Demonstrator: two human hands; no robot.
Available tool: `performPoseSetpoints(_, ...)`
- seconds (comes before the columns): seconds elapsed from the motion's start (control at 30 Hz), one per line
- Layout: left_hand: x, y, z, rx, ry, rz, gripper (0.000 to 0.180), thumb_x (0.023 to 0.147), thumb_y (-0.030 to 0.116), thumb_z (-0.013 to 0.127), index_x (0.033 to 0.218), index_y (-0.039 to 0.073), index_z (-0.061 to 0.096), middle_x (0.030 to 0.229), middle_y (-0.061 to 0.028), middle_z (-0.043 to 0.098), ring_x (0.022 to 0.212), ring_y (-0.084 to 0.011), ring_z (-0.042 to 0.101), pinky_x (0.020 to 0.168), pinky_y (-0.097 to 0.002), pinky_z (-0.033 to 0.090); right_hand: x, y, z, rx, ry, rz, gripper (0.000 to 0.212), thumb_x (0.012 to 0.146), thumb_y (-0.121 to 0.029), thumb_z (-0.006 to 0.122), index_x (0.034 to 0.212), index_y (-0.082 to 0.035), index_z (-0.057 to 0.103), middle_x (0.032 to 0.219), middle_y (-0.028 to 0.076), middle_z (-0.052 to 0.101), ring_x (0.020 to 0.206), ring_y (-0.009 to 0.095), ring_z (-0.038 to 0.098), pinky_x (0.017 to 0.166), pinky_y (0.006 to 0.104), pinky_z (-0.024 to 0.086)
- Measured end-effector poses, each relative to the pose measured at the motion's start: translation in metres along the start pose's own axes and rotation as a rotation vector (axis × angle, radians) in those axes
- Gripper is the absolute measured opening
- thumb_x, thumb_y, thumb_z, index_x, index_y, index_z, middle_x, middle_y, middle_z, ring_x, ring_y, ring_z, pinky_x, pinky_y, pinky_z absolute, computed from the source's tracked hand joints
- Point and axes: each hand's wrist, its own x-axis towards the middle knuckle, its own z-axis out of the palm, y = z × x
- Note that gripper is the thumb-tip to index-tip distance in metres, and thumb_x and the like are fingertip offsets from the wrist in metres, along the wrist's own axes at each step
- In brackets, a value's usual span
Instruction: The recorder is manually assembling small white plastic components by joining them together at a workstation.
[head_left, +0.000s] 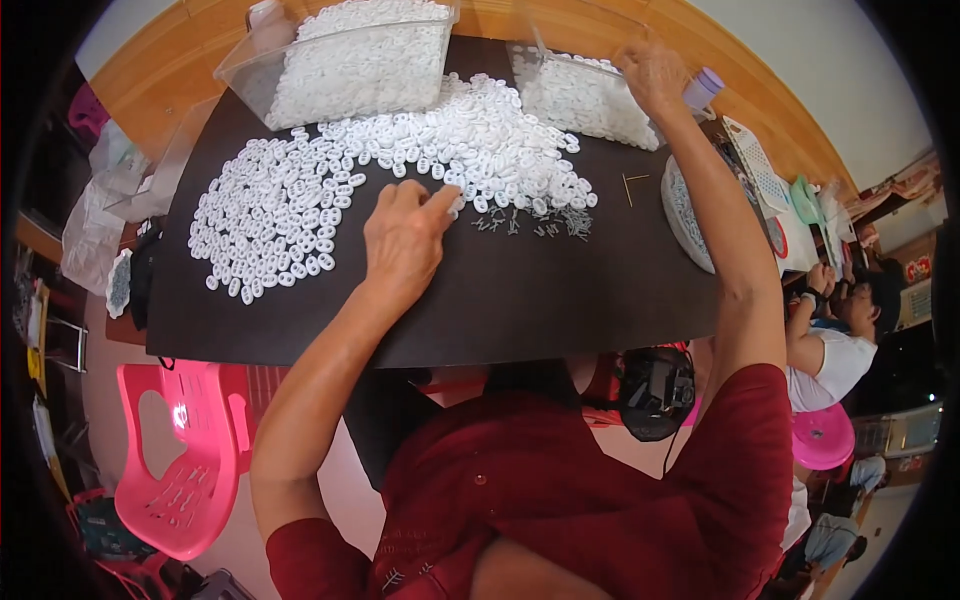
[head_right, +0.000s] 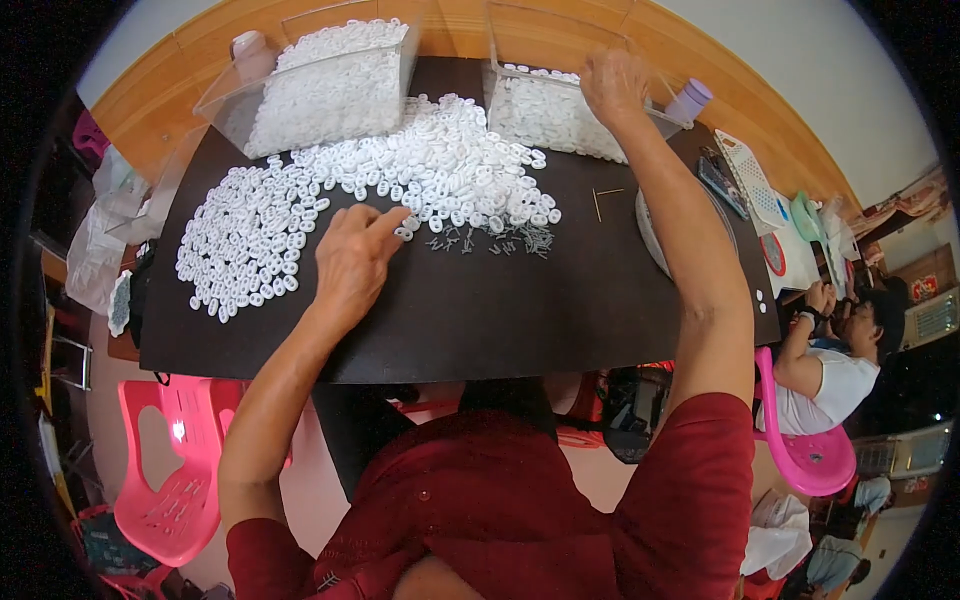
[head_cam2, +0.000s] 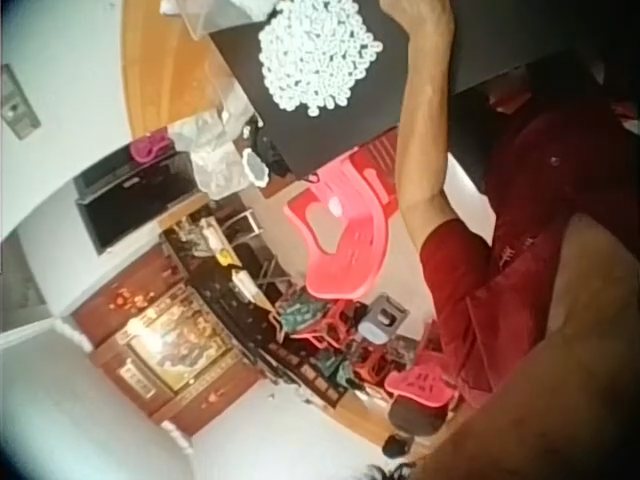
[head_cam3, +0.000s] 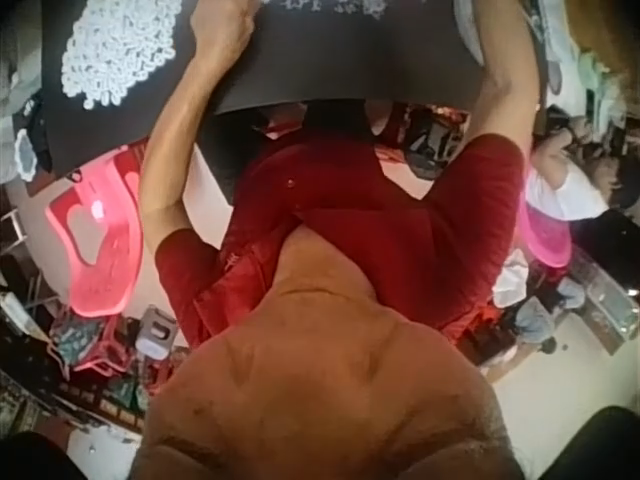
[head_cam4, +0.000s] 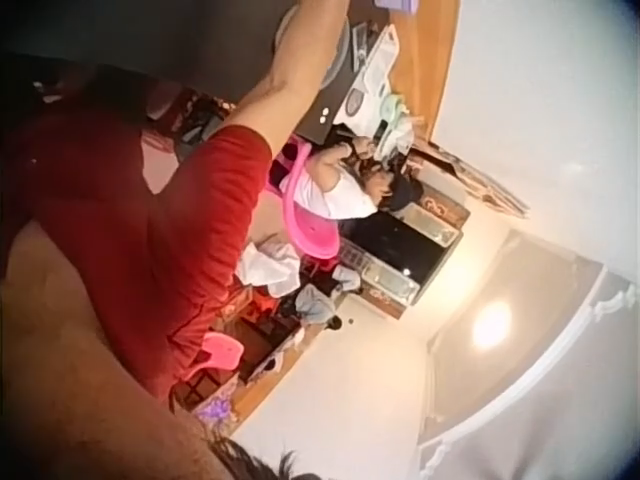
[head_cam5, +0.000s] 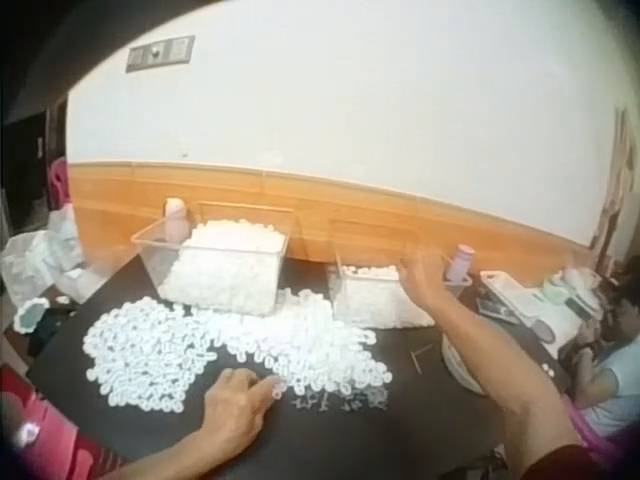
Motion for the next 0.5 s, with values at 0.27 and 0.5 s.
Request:
performPoseSetpoints(0.27, -0.003, -0.027, 0.004, -0.097, -0.146, 0.033, 0.022, 0.074, 0.006, 0.066, 0.095, 0.009, 0.068, 0.081, -0.0071, 0.056, 0.078, -0.0264, 0.053, 0.067, -0.036, 0.045, -0.042, -0.058, -0.055, 0.185, 0.191, -0.156, 0.011, 0.075, -0.01, 0.066, 0.086, -0.007, 0.066, 0.088, 0.012, 0.063, 0.079, 0.032, 0.058, 0.07, 0.0418, 0.046)
performPoseSetpoints(0.5, 0.006, -0.004, 0.01, 0.084, -0.153, -0.005, 0.012, 0.072, 0.008, 0.067, 0.082, 0.003, 0.062, 0.08, -0.0095, 0.054, 0.079, -0.0287, 0.053, 0.068, -0.0395, 0.045, -0.094, -0.112, -0.068, 0.493, 0.068, -0.306, 0.011, 0.073, -0.001, 0.068, 0.082, -0.004, 0.063, 0.082, 0.01, 0.062, 0.078, 0.029, 0.057, 0.068, 0.0365, 0.046)
